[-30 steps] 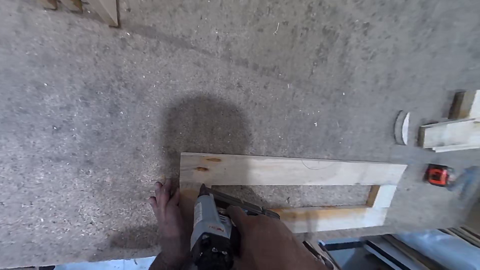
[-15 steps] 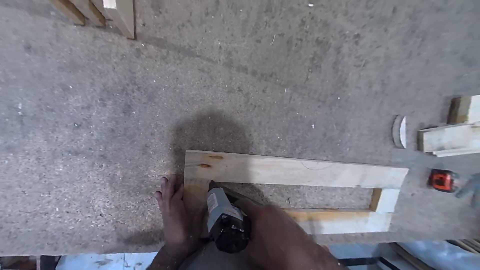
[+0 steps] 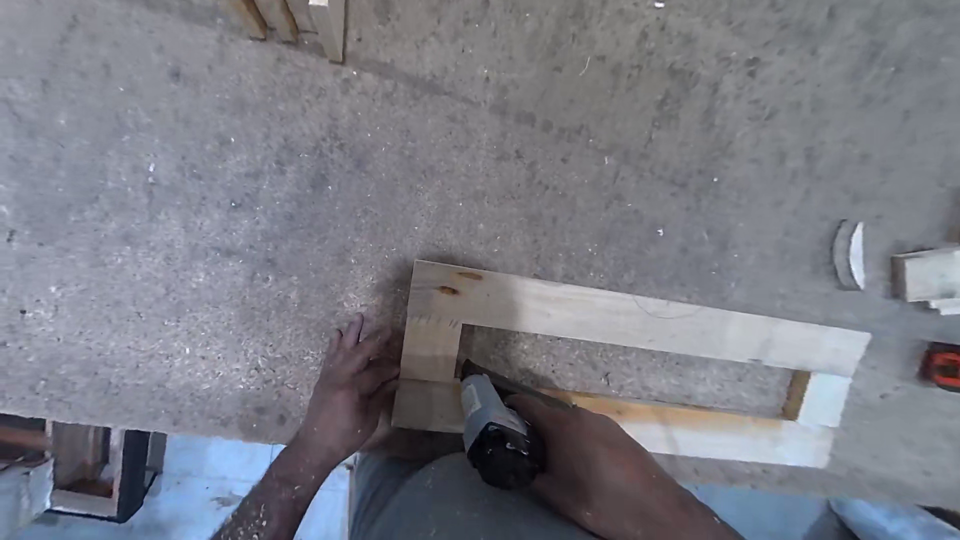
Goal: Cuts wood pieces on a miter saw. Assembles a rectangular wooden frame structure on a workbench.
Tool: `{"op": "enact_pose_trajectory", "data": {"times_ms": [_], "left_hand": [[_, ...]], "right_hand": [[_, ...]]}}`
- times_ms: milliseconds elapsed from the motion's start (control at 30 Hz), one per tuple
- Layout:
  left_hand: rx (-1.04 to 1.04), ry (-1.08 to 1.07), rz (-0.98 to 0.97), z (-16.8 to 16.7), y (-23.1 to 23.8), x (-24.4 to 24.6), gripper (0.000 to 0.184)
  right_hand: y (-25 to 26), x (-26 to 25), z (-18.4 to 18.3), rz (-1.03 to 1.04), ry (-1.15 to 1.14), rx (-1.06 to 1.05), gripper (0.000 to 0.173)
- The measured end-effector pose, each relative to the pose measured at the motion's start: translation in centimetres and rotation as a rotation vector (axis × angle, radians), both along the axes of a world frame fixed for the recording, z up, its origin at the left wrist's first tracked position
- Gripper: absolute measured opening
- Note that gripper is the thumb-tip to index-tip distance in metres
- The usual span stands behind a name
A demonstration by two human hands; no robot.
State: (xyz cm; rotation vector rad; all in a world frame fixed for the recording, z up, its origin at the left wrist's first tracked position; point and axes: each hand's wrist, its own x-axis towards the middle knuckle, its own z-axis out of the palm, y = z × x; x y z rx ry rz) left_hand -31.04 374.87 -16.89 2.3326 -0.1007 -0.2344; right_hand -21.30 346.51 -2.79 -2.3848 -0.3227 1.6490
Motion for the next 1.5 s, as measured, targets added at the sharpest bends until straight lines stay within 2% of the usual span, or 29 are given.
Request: {"op": "enact_pose_trajectory", "data": {"times_ms": [133,300,400,500,633,700,767,867,900,967,1100,1233,1500], "left_hand": [[-0.008,-0.125,-0.029,-0.3,0.3,0.2,0.022],[0.032,-0.055,-0.201,-1.2,1.6,0.1,0.052],[0.086,-0.057,-0.277,-1.4,2.3,0.4,0.063],[0.125,-0.121,-0.411,-1.4,2.9,2.1,0.058],[0.187,-0.195,-0.640,0.1,3.1,6.9,0.044],[0.159,-0.300,-0.793,0.6,2.4,9.3,0.038],[0.119,-0.375,-0.998,0.8,1.5,11.7,0.049],[0.260,-0.349,-1.311,1.5,-1.1,14.6,0.088],[0.266,-0.327,-1.364,1.3,-1.9,15.2,0.099],[0.247,-0.307,-1.430,0.5,-2.9,16.0,0.107],[0.255,-0.233,-1.474,0.5,-3.2,16.1,0.101],[0.312,-0.156,-1.518,1.5,-3.5,16.3,0.099],[0.294,-0.168,-1.555,1.8,-3.4,16.5,0.084]], "right_hand": [[0.6,-0.6,0.9,0.023,-0.030,-0.012,0.063],[1.3,-0.1,0.5,0.053,0.032,0.004,0.060],[1.3,0.2,-0.2,0.030,0.057,0.017,0.056],[1.3,0.7,-0.2,0.018,0.070,0.022,0.056],[1.3,0.8,-0.2,0.002,0.069,0.025,0.055],[1.4,0.8,-0.1,0.003,0.078,0.020,0.056],[1.5,0.7,0.0,0.006,0.072,0.023,0.057],[1.3,0.1,-0.3,0.008,0.045,0.023,0.060],[1.3,0.0,-0.4,0.012,0.039,0.021,0.059],[1.4,0.0,-0.3,0.020,0.042,0.005,0.059],[2.2,-0.3,0.1,0.093,0.096,-0.020,0.061],[3.4,-0.6,0.0,0.121,0.104,0.076,0.053],[5.7,0.2,-0.3,0.106,0.150,0.161,0.049]]}}
